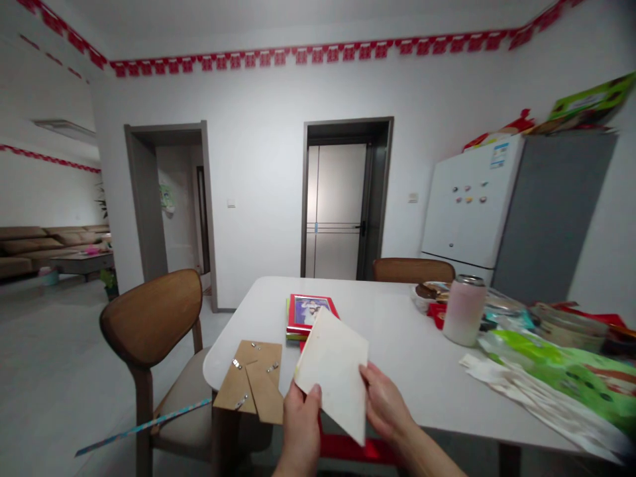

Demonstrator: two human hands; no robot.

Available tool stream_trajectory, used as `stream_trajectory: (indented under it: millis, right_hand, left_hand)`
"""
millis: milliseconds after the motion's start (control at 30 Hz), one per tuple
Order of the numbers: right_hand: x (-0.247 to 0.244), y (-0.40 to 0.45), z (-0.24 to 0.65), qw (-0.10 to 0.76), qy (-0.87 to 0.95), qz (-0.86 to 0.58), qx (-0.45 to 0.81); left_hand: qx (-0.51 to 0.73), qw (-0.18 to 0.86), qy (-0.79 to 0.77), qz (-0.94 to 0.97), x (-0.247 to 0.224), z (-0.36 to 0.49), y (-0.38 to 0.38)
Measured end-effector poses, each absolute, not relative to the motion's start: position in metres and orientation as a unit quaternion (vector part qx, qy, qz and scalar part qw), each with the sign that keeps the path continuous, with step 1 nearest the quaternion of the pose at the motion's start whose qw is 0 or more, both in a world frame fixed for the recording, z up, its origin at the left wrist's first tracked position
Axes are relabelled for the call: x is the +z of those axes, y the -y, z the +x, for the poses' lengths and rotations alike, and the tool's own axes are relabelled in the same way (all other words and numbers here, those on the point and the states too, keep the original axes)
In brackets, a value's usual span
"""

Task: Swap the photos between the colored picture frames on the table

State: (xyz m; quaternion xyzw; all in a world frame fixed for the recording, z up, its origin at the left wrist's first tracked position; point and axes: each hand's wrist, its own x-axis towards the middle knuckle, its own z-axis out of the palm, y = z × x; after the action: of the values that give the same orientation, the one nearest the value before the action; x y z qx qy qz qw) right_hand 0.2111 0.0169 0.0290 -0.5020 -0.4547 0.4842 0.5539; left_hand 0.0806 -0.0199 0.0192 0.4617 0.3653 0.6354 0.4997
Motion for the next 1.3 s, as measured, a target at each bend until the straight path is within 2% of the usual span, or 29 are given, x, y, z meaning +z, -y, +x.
stream_trajectory:
  millis: [100, 200, 367, 500, 767, 867, 967, 1033, 1167, 1300]
  right_hand:
    - [0.039, -0.026, 0.245, 0.472, 0.526, -0.577, 0.410]
    - [0.039, -0.036, 0.262, 0.412, 0.548, -0.607, 0.401]
    - [0.023, -0.050, 0.255, 0.358, 0.579, -0.624, 0.385]
    - [0.018, -0.059, 0.249, 0.343, 0.600, -0.642, 0.332]
    - [0.019, -0.058, 0.248, 0.268, 0.639, -0.705, 0.151]
    - [0.015, -0.053, 0.247, 0.212, 0.652, -0.724, 0.079]
    - [0.014, -0.048, 0.246, 0.160, 0.661, -0.733, 0.015]
    - [0.016, -0.045, 0.243, 0.176, 0.666, -0.725, 0.011]
    - [0.023, -0.030, 0.218, 0.281, 0.718, -0.632, 0.080]
    - [0.040, -0.004, 0.177, 0.360, 0.750, -0.512, 0.213]
  left_hand:
    - [0.570, 0.464, -0.442, 0.514, 0.010, 0.072, 0.021]
    - [0.482, 0.377, -0.515, 0.600, 0.007, 0.063, 0.027]
    - [0.354, 0.306, -0.514, 0.719, 0.004, 0.063, 0.034]
    - [0.325, 0.289, -0.518, 0.737, 0.001, 0.060, 0.033]
    - [0.317, 0.289, -0.498, 0.754, 0.004, 0.049, 0.032]
    - [0.304, 0.258, -0.470, 0.787, 0.004, 0.035, 0.034]
    - [0.285, 0.182, -0.483, 0.808, 0.003, 0.005, 0.032]
    - [0.244, 0.105, -0.546, 0.795, 0.001, -0.019, 0.024]
    - [0.155, -0.009, -0.660, 0.735, -0.007, -0.058, 0.004]
    - [0.220, -0.079, -0.625, 0.744, -0.002, -0.062, -0.002]
